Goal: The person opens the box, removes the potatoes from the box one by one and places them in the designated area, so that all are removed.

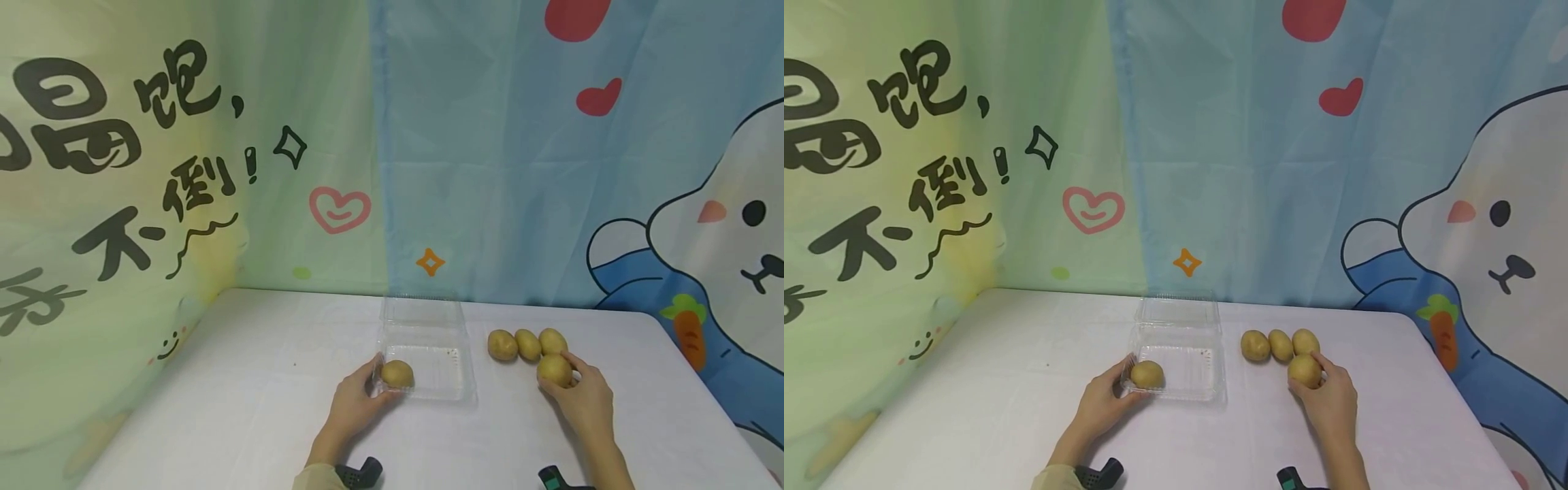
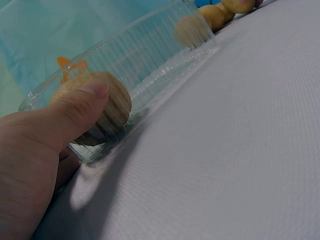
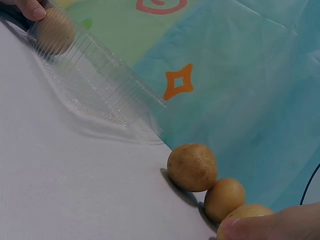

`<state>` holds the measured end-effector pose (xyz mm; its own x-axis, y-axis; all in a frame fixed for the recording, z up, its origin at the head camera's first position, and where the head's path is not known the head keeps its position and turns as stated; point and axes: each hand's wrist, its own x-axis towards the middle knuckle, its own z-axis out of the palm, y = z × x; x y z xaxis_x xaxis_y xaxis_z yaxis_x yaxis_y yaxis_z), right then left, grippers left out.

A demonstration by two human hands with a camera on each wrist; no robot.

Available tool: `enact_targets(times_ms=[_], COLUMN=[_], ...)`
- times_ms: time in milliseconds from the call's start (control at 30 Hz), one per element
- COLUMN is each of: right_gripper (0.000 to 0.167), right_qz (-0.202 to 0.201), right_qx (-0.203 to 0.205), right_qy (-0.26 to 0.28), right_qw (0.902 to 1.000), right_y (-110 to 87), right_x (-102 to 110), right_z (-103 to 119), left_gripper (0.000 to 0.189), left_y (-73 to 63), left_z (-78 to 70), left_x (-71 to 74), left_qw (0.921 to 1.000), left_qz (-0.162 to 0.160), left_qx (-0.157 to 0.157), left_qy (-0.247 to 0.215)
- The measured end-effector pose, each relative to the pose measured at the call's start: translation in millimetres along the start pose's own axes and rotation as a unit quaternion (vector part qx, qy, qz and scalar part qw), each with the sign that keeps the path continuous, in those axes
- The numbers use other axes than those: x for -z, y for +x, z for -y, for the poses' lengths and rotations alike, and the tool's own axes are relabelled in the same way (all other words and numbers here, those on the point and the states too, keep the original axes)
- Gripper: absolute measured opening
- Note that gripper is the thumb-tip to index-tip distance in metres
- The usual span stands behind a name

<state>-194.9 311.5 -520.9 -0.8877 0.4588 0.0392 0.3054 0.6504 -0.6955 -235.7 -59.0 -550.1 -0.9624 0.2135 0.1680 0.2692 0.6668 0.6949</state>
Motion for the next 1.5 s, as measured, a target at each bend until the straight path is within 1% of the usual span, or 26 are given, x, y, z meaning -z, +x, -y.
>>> enact_targets(times_ms=[133, 367, 533, 700, 833, 1067, 1233, 1500], right_gripper=[0.074, 0.072, 0.071, 0.074, 0.076, 0.078, 0.078, 0.078], right_qz=[-0.016, -0.034, -0.038, -0.021, 0.001, 0.04, 0.053, 0.069], right_qx=[0.002, -0.007, 0.009, 0.014, 0.015, 0.014, 0.01, 0.016], right_qy=[-0.002, -0.003, -0.001, -0.001, -0.016, -0.037, -0.043, -0.051], right_qw=[0.9999, 0.9994, 0.9993, 0.9997, 0.9998, 0.9984, 0.9976, 0.9962], right_y=[-0.8, -1.4, -1.0, -1.0, -0.2, 1.4, 0.8, -0.2], right_x=[-3, -8, -9, -6, -2, 6, 9, 15], right_z=[0, 1, 2, 2, 2, 4, 7, 8], left_gripper=[0.093, 0.09, 0.086, 0.086, 0.086, 0.086, 0.085, 0.087], left_y=[-0.4, 0.1, 0.3, 0.0, -0.1, 0.3, 0.3, -0.1], left_z=[0.1, 0.1, -0.5, -1.3, -0.6, 0.4, 1.0, 1.6], left_x=[-0.5, -1.6, -0.3, 1.0, 0.9, -0.2, -0.5, -0.4], left_qw=[1.0, 1.0, 1.0, 1.0, 1.0, 1.0, 1.0, 0.9999], left_qz=[0.0, -0.001, -0.002, -0.002, -0.004, -0.003, -0.004, -0.004], left_qx=[-0.003, 0.001, 0.001, -0.003, -0.006, -0.003, -0.005, -0.008], left_qy=[-0.001, 0.003, -0.003, -0.004, 0.0, 0.003, -0.002, -0.005])
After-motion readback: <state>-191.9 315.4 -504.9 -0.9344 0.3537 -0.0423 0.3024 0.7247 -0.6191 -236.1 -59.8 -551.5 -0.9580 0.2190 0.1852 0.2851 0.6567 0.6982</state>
